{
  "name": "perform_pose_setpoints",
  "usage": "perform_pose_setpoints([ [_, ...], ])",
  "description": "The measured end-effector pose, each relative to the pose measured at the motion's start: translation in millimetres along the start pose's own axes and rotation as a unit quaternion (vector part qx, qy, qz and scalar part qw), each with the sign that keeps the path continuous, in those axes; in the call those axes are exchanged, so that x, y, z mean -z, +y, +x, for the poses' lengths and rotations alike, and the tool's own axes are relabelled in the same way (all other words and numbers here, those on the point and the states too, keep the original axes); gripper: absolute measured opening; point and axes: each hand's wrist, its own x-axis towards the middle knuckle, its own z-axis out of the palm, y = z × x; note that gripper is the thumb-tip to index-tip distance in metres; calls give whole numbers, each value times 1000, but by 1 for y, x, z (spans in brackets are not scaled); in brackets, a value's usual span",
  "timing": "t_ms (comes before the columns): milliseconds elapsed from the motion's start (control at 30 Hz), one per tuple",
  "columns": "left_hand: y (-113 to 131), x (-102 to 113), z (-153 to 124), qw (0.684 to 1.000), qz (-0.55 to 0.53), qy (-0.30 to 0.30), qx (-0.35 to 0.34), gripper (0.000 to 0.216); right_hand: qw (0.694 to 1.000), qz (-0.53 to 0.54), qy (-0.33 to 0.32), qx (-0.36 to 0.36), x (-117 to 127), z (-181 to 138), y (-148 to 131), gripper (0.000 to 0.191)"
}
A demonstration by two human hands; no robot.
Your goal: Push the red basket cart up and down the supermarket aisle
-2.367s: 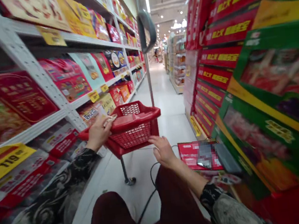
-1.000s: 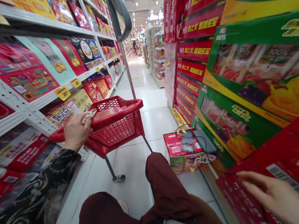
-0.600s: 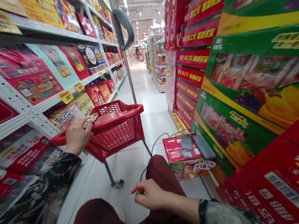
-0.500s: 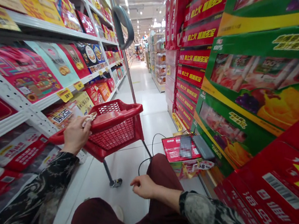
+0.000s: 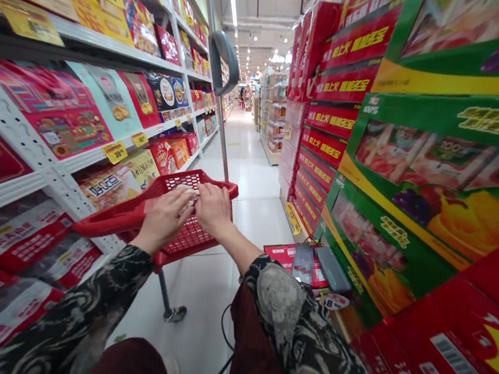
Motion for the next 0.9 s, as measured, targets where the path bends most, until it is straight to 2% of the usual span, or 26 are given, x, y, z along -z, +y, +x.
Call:
perform_pose_setpoints([
  [100, 3, -7, 1, 1000, 24, 1, -6, 34, 999, -18, -34, 8, -12, 6, 21, 41],
  [233, -27, 4, -17, 999, 42, 18, 14, 32, 998, 7, -43, 52, -21, -6, 32, 48],
  [333, -39, 10, -26, 996, 62, 49, 39, 32, 997, 31, -27, 72, -27, -8, 29, 53],
  [400, -33, 6, -21, 994, 71, 66, 41, 31, 996, 45, -8, 78, -32, -8, 25, 56],
  [567, -11, -13, 0, 996, 69, 56, -23, 30, 991, 49, 51, 112, -41, -10, 29, 59],
  [667, -26, -4, -11, 996, 58, 63, -36, 29, 988, 42, 67, 132, -42, -12, 42, 58],
  [800, -54, 17, -38, 992, 75, 97, 19, 28, 985, 42, 77, 145, -40, -13, 52, 58],
  [900, -46, 13, -33, 991, 85, 100, 26, 29, 987, 30, 90, 133, -37, -9, 46, 53],
])
